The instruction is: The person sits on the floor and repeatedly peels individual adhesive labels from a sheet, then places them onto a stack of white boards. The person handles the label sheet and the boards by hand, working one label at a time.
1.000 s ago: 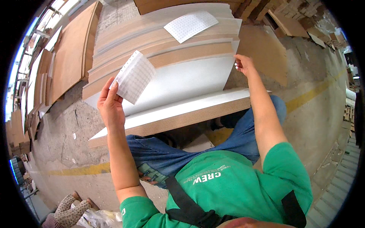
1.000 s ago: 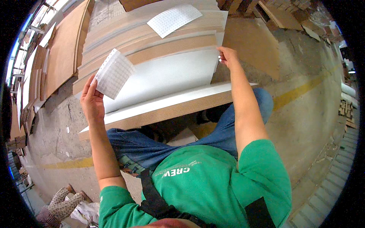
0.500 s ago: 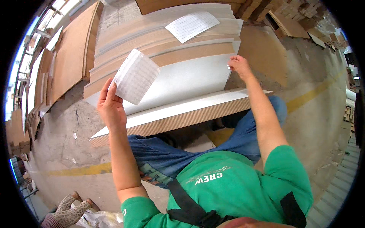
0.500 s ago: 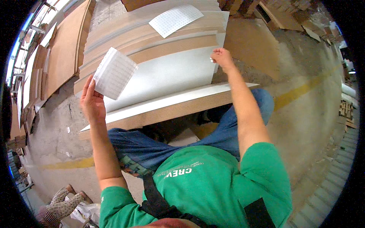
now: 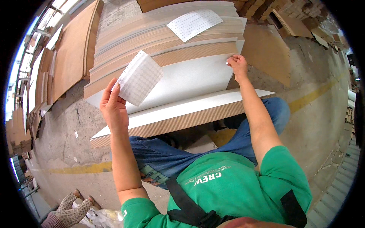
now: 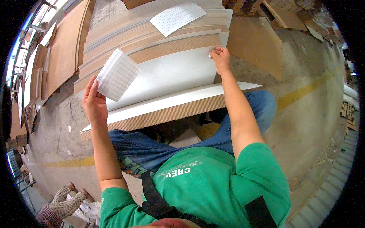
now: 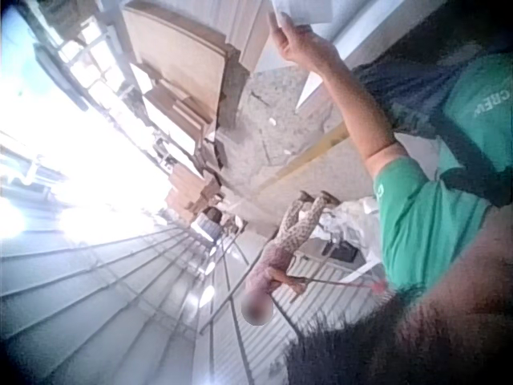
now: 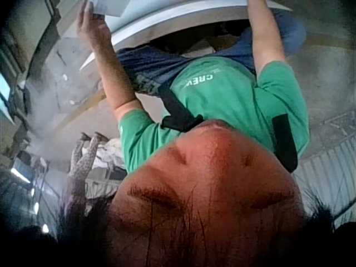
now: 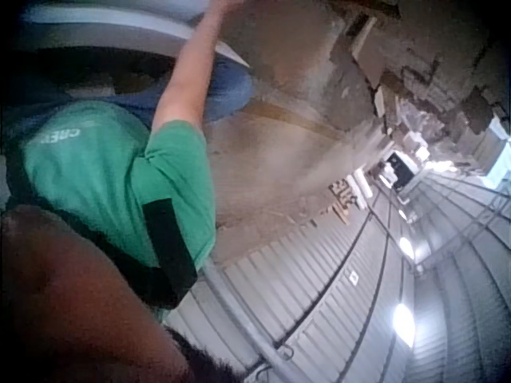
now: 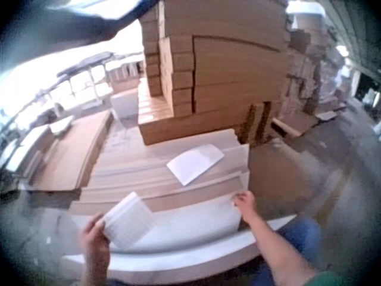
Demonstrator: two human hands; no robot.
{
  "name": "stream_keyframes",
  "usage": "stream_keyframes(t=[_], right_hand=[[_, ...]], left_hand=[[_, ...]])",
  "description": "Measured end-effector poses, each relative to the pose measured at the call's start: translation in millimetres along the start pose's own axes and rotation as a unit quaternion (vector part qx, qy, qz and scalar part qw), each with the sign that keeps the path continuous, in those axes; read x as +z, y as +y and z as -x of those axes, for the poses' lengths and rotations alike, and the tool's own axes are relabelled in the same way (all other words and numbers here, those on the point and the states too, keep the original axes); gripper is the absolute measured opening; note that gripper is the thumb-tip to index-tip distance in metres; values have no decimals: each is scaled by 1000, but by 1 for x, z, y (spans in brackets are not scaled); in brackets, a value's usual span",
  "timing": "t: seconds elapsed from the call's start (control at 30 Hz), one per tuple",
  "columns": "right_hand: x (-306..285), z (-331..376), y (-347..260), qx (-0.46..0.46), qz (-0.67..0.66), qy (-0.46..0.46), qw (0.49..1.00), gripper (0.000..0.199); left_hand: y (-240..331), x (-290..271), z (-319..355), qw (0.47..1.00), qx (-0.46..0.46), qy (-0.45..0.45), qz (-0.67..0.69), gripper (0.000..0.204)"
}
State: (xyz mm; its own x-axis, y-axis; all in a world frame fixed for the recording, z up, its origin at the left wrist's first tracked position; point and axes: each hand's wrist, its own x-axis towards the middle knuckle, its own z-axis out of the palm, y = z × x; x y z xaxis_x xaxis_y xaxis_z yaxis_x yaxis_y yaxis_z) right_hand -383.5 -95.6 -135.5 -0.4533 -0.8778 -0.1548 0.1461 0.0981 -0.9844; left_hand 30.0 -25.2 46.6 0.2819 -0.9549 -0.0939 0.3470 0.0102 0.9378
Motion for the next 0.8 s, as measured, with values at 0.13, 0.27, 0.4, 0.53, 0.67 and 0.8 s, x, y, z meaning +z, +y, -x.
stream_keyframes(t=[0.13, 0.27, 0.4, 0.53, 0.67, 0.8], right_hand=[[-1, -1, 3, -26, 45, 7, 999, 33], [0, -8, 4, -122, 219, 49, 967, 31], [-3, -6, 4, -208, 343, 75, 913, 28], [-38, -19, -15, -60, 378, 70, 921, 30], [-31, -23, -21, 32, 145, 39, 988, 24], [-31, -31, -16, 78, 89, 70, 990, 20]], left_hand=[[-1, 0, -1, 1000, -1, 1, 10, 27], [-1, 1, 0, 1000, -10, -5, -7, 26], [-1, 4, -1, 1000, -13, 0, 6, 27], [2, 5, 3, 1000, -12, -1, 12, 29], [1, 2, 3, 1000, -10, 4, 4, 29], [2, 4, 2, 1000, -2, 5, 7, 28]])
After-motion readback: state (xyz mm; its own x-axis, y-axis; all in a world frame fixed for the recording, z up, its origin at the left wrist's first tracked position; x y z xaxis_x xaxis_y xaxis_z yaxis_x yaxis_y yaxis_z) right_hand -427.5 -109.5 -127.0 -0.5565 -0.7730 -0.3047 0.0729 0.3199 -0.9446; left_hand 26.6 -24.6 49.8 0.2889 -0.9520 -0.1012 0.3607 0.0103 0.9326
